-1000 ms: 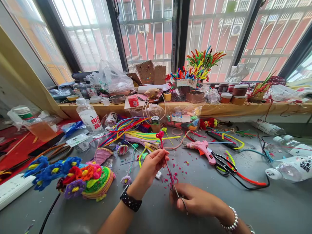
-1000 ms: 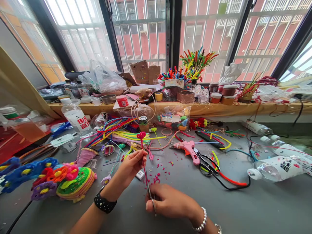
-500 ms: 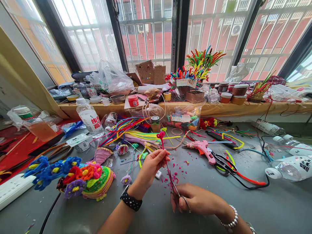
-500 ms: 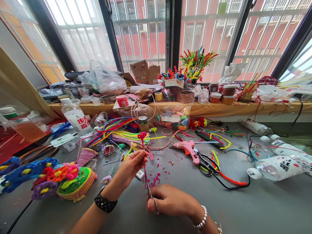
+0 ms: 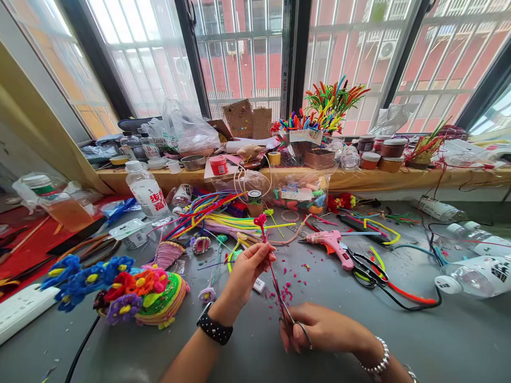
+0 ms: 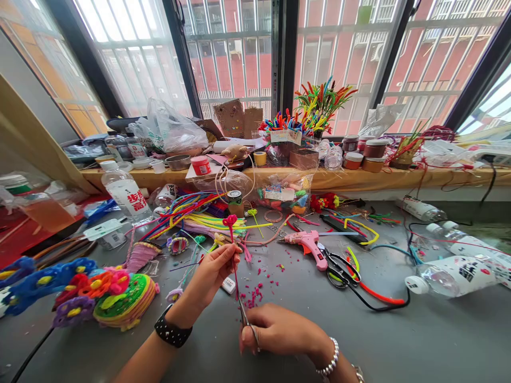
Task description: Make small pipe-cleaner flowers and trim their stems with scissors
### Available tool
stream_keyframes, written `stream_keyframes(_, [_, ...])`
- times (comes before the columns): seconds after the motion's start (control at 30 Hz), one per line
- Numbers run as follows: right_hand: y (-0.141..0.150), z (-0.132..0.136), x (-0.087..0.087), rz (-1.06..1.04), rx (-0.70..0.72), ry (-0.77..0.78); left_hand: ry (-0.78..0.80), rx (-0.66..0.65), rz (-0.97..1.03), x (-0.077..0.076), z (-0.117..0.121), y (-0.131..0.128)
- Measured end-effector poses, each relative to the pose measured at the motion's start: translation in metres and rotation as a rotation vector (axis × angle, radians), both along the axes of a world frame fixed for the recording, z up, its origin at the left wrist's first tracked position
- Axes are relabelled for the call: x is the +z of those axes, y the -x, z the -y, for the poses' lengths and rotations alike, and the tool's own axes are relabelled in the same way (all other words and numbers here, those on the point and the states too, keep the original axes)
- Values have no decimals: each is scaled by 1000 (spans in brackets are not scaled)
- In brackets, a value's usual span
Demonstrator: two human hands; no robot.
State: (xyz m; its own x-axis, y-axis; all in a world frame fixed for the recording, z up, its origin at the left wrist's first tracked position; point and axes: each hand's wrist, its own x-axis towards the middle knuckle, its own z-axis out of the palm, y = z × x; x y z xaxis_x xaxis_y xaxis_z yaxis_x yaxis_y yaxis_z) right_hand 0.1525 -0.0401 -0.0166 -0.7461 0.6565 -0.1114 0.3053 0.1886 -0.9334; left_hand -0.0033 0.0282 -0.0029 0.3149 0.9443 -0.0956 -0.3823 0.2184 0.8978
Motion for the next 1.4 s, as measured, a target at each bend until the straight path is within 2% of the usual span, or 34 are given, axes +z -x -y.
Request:
stream_keyframes(0.23, [1,-1,-9,-21,-34,19,14,25,-4,0,0,0])
stream_keyframes(0.47, [4,-2,-10,-43,-137,21,41,98,47,1,-2,0])
stream_keyframes(0.93, [8,-1,-9,-113,-301,178,44,216,81,-1,-4,3])
stream_keyframes(1.1, [7,-1,-8,-123,-266,195,40,227,78,0,-4,1])
stream_keyframes(1.4, [9,2,-5,-119,-154,173,52,150,76,4,-2,1])
